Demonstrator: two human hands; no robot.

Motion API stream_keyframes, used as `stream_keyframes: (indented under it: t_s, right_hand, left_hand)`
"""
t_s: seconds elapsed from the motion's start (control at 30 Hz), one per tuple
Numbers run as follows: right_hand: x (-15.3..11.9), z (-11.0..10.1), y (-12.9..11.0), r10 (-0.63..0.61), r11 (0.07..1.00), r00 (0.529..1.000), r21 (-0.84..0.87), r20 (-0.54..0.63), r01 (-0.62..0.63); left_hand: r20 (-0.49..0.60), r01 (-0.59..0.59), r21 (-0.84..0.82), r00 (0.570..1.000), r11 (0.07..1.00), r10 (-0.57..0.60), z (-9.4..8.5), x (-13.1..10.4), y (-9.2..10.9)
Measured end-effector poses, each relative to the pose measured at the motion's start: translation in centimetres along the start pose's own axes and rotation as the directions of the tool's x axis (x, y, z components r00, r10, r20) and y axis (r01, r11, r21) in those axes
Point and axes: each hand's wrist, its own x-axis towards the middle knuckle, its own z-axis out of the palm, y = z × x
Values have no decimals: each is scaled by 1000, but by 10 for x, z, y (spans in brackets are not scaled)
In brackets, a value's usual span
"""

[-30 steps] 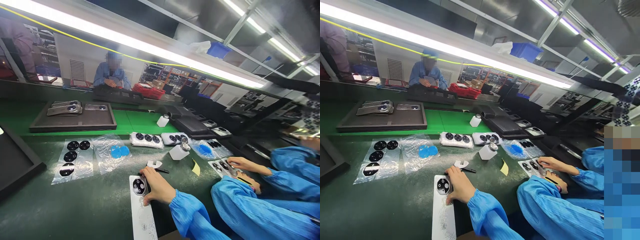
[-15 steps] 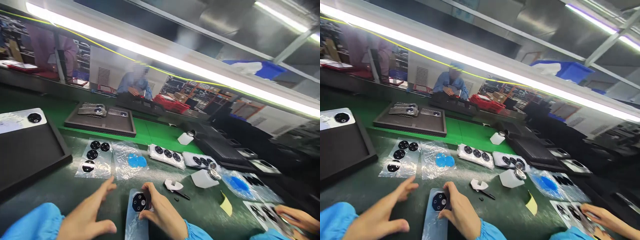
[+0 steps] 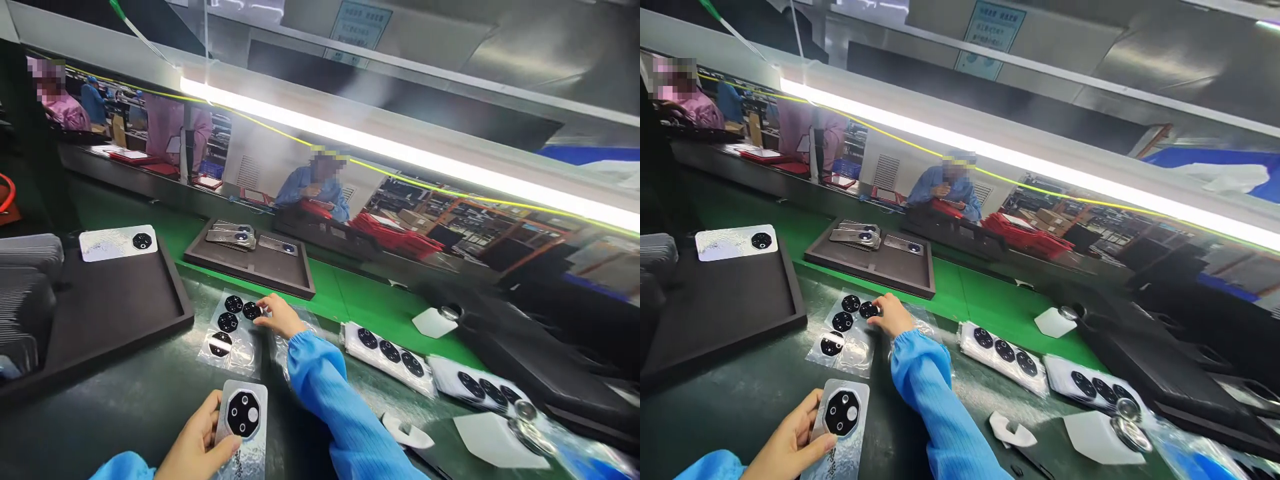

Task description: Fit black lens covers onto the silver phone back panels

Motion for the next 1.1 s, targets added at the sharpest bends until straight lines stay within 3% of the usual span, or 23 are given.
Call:
stream_keyframes:
  t_s: [0.17, 0.6, 1.1]
  right_hand:
    - [25, 15, 2, 30, 993, 999, -113, 27, -26]
    - [44, 15, 5, 68, 980, 991, -196, 111, -46]
    - [9, 35, 7, -68, 971, 991, -238, -114, 40]
  left_hand:
    - [-41, -11, -35, 999, 999, 10, -1, 0, -4]
    - [-36, 28, -35, 999, 999, -29, 1, -2, 9]
    - [-23, 78, -88, 997, 993, -80, 4, -4, 16]
